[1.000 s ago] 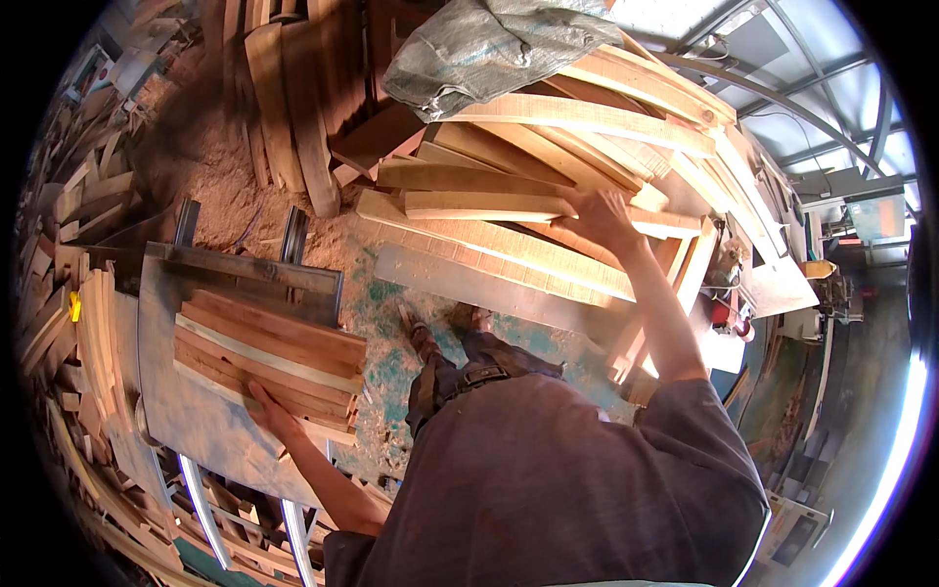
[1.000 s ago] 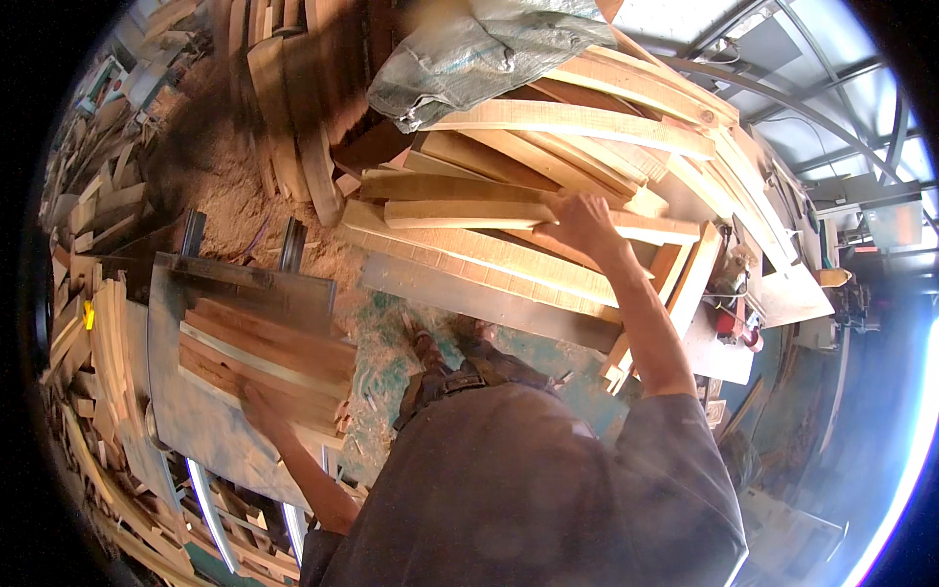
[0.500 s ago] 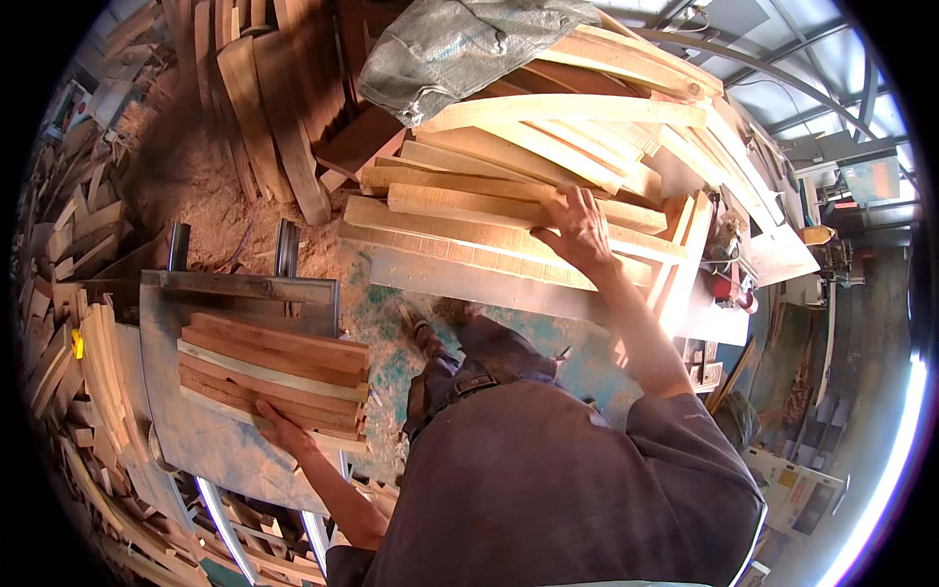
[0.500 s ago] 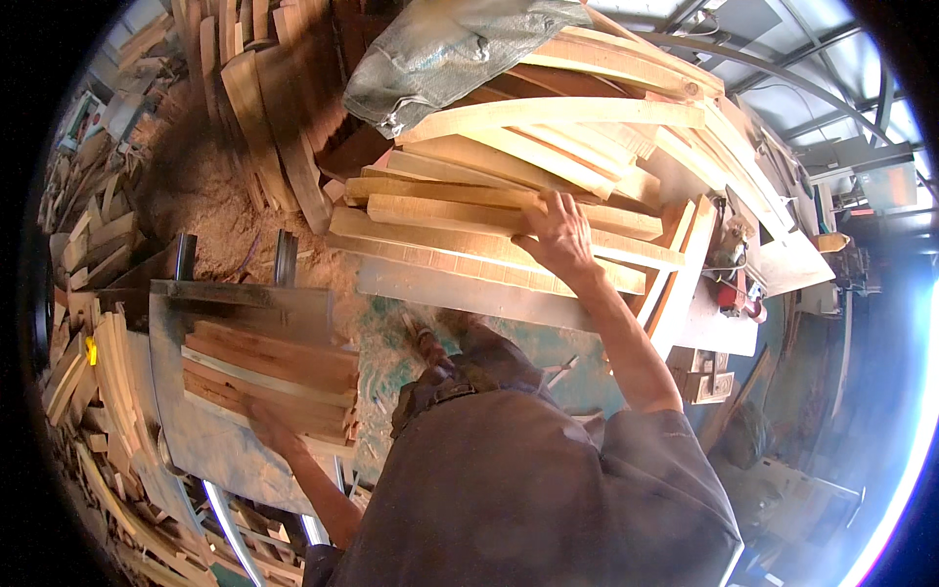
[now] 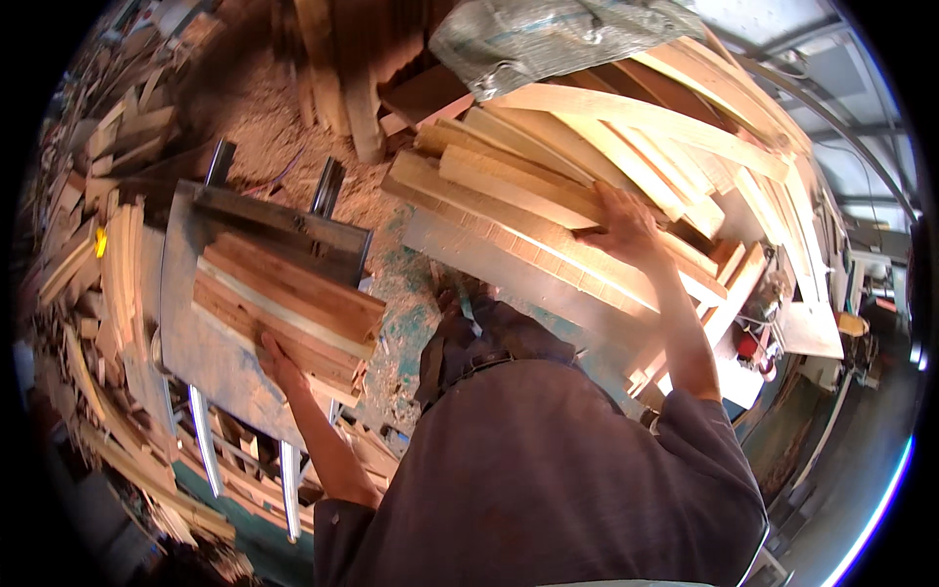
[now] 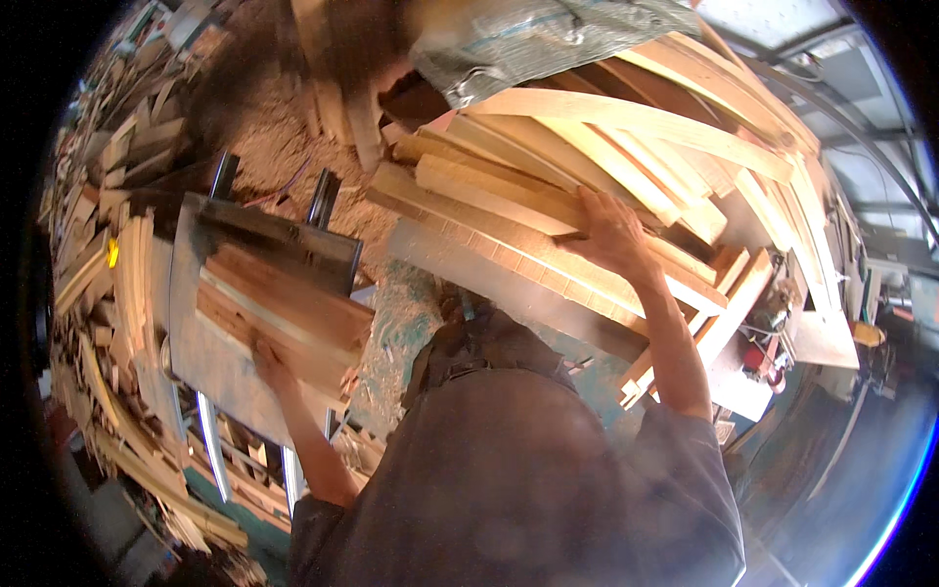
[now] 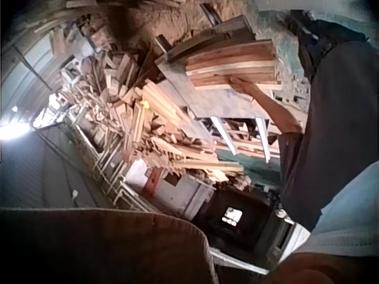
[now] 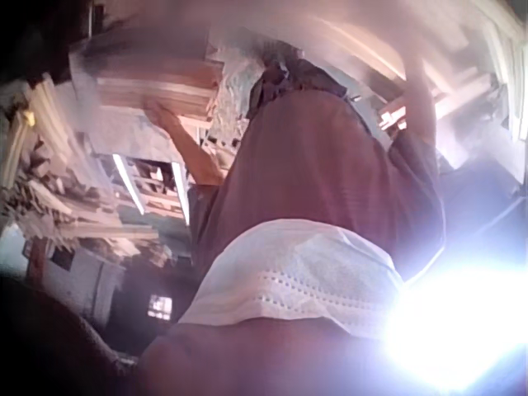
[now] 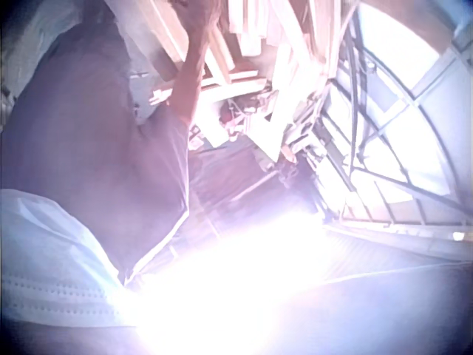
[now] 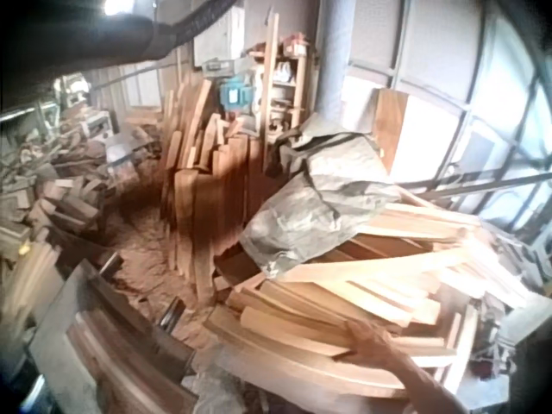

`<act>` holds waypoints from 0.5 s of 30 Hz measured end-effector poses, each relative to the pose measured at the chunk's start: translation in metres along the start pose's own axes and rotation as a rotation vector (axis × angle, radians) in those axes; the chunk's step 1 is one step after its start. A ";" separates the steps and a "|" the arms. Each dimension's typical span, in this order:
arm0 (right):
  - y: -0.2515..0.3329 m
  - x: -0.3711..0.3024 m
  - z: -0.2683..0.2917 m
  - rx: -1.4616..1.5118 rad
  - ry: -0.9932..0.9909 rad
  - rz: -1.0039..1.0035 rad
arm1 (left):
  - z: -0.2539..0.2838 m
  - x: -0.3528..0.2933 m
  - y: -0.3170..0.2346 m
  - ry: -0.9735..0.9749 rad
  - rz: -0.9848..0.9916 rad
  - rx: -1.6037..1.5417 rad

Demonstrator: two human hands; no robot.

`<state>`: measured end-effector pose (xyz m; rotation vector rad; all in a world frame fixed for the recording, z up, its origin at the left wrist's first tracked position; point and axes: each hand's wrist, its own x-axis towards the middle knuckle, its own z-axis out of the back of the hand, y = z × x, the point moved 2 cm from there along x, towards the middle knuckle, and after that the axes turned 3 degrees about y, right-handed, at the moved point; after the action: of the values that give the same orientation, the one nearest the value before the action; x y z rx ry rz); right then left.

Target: The person repeatedly picks up individual wooden planks from a large pile and stacks them onto a metal workbench. The person handles the wood by hand, moving pieces one at a time to build a neat stack.

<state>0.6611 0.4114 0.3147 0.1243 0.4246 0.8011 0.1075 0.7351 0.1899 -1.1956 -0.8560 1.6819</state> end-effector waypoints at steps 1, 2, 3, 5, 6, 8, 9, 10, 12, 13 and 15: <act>-0.001 -0.001 -0.001 0.012 -0.006 0.005 | 0.003 0.000 0.001 -0.032 0.022 -0.002; -0.002 0.001 -0.003 0.026 -0.016 0.018 | 0.013 0.011 0.018 -0.091 0.050 0.019; -0.007 0.000 -0.008 0.006 -0.081 0.050 | 0.016 0.015 0.023 -0.135 0.082 0.040; -0.009 0.003 -0.012 -0.002 -0.108 0.036 | 0.018 0.015 0.025 -0.120 0.082 -0.015; -0.009 0.004 -0.009 -0.014 -0.129 0.023 | 0.009 0.010 0.019 -0.103 0.083 -0.051; -0.005 0.002 -0.005 -0.017 -0.204 0.034 | 0.004 0.003 0.013 -0.123 0.080 -0.084; -0.003 -0.001 -0.001 -0.042 -0.242 0.041 | 0.004 0.004 0.013 -0.130 0.077 -0.093; 0.001 -0.005 0.004 -0.065 -0.280 0.048 | 0.006 0.004 0.013 -0.137 0.073 -0.102; 0.021 -0.018 0.017 -0.059 -0.288 0.033 | 0.003 -0.001 0.005 -0.136 0.070 -0.084; 0.033 -0.026 0.021 -0.055 -0.291 0.021 | 0.002 -0.002 0.000 -0.132 0.069 -0.073; 0.059 -0.046 0.022 -0.045 -0.317 0.107 | 0.003 -0.002 -0.005 -0.045 0.029 -0.070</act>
<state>0.6024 0.4206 0.3656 0.2297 0.1008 0.8782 0.1063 0.7347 0.1955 -1.2264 -0.9361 1.7199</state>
